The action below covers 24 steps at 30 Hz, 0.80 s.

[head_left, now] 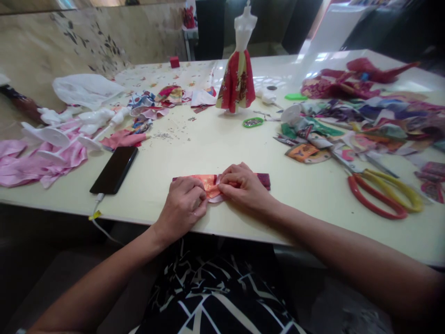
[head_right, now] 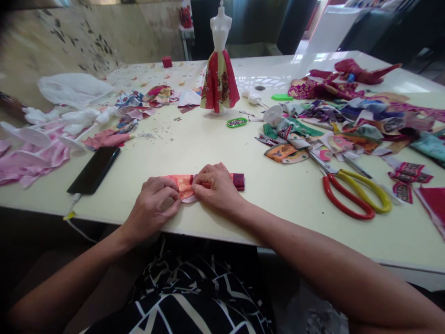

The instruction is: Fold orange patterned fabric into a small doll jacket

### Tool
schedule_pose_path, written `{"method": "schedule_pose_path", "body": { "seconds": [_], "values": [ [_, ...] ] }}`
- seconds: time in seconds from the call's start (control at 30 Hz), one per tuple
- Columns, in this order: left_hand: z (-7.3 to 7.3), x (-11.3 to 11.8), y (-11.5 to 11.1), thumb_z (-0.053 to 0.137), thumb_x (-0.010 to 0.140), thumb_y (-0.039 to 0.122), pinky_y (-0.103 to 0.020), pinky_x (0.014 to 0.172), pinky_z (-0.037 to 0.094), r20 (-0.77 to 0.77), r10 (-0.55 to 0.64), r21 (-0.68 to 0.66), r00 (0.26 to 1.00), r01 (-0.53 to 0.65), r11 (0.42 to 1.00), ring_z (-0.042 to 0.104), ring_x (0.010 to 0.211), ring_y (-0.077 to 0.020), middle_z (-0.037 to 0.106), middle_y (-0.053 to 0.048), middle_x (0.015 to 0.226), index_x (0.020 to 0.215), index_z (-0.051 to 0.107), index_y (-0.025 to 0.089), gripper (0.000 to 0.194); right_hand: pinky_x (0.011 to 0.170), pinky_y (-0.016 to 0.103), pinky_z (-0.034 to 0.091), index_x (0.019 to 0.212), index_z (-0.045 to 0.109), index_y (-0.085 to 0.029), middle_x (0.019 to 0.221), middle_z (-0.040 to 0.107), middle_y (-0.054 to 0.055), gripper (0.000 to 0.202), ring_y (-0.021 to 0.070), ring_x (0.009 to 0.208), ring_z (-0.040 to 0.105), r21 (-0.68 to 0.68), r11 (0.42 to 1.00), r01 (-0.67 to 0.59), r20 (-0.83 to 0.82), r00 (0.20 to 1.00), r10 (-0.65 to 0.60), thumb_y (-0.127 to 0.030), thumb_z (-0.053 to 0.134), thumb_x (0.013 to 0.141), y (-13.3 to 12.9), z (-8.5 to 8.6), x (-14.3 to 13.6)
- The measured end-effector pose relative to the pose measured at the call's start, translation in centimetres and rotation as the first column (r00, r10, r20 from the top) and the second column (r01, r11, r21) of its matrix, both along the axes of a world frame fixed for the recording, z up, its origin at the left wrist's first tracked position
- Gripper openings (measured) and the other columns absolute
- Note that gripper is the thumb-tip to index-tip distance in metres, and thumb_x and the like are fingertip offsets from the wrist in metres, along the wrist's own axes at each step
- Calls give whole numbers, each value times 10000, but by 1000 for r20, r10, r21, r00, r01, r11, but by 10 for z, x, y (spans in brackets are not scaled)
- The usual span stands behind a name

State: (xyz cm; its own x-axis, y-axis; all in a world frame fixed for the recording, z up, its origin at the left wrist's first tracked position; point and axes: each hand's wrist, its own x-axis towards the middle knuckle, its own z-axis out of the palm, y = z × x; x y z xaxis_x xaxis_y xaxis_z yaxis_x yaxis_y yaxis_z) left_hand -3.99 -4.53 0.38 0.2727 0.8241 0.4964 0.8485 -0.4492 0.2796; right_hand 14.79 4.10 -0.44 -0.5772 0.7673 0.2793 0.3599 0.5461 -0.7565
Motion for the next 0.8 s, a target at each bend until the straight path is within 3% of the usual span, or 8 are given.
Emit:
{"method": "schedule_pose_path", "body": {
  "seconds": [0.23,0.43,0.57,0.8],
  "values": [
    [-6,-2,2,543,831,59,-385,859,463,-14,-52,-72,999,51,996,632,878,-184,696,-26,900,769,523,200,156,1045,451,240,607,628,-236,841,657,-23,223,184,852,571,-85,996,6,-20,1000,-7,-182,617,823,2,0,1],
    [0,1,2,620,832,160,-387,851,468,5,5,-106,1000,-4,994,628,818,-184,674,-5,814,825,547,201,85,1034,454,256,596,628,-227,833,657,-21,232,173,844,574,-83,997,-5,-39,999,1,-146,630,813,1,2,2],
    [-2,6,5,641,843,243,-401,837,476,-83,47,-62,996,-52,997,631,820,-207,674,-21,820,850,575,196,82,1031,458,270,597,629,-232,828,657,-20,233,175,852,576,-85,996,-6,-35,999,3,-146,637,814,1,3,2],
    [-6,10,5,596,864,181,-389,854,470,-157,80,-49,984,-89,995,625,822,-200,667,-18,792,807,592,194,59,1094,494,188,613,624,-227,847,660,-32,223,170,878,583,-115,993,-9,-50,999,4,-163,644,826,1,2,2]
  ]
}}
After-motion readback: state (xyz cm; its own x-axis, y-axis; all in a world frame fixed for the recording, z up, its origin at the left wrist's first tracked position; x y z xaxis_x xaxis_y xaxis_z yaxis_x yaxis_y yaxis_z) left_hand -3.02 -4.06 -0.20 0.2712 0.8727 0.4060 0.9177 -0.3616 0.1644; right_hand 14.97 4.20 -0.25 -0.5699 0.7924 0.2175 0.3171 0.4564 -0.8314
